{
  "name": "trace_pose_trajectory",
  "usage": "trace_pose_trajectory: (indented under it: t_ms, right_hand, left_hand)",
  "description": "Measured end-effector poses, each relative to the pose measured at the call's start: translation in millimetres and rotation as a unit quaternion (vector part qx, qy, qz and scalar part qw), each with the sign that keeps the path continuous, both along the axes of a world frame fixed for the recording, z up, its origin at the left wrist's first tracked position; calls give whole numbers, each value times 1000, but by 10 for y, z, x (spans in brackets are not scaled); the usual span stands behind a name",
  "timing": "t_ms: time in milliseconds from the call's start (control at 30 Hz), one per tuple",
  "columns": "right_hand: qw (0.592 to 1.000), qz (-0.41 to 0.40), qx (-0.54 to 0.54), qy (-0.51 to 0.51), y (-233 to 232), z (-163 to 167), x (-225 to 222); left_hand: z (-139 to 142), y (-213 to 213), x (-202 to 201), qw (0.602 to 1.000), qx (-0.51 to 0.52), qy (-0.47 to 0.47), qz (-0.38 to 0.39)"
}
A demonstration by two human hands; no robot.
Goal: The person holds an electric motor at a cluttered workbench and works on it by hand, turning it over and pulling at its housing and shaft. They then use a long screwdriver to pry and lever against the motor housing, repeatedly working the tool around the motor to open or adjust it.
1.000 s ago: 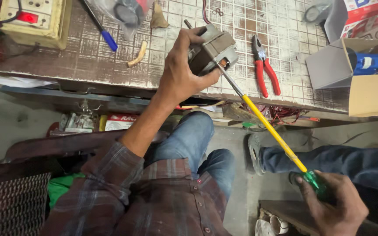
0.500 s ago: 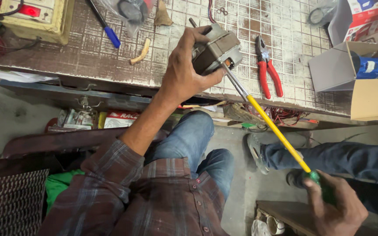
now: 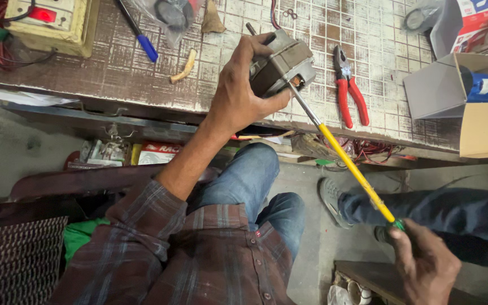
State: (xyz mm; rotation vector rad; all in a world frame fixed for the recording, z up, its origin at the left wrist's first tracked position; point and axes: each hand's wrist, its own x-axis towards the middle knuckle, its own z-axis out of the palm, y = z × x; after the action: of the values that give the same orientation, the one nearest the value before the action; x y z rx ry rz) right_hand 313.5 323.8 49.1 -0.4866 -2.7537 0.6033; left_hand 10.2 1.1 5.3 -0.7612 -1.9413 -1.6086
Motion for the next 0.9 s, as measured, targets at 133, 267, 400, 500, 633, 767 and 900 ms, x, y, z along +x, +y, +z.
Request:
trace_pose_trajectory:
  t_ms: [133, 267, 400, 500, 633, 767, 900]
  right_hand:
    - [975, 24, -211, -60, 43, -98, -34]
    - [987, 97, -64, 108, -86, -62, -12]
    - [986, 75, 123, 82, -162, 72, -37]
    - [999, -23, -1, -25, -178, 100, -100]
    - [988, 16, -137, 67, -139, 40, -90]
    - [981, 130, 79, 124, 53, -46, 19]
    - [999, 8, -23, 23, 187, -201, 77]
  left_hand:
    - [15, 10, 6, 1000, 8, -3, -3]
    - [32, 17, 20, 1000, 11, -20, 0]
    - [41, 15, 12, 999, 7, -36, -8]
    - [39, 12, 5, 999, 5, -38, -13]
    - [33, 21, 2, 998, 5, -57, -13]
    - [28, 30, 6, 997, 9, -68, -17]
    - [32, 29, 6, 998, 10, -56, -27]
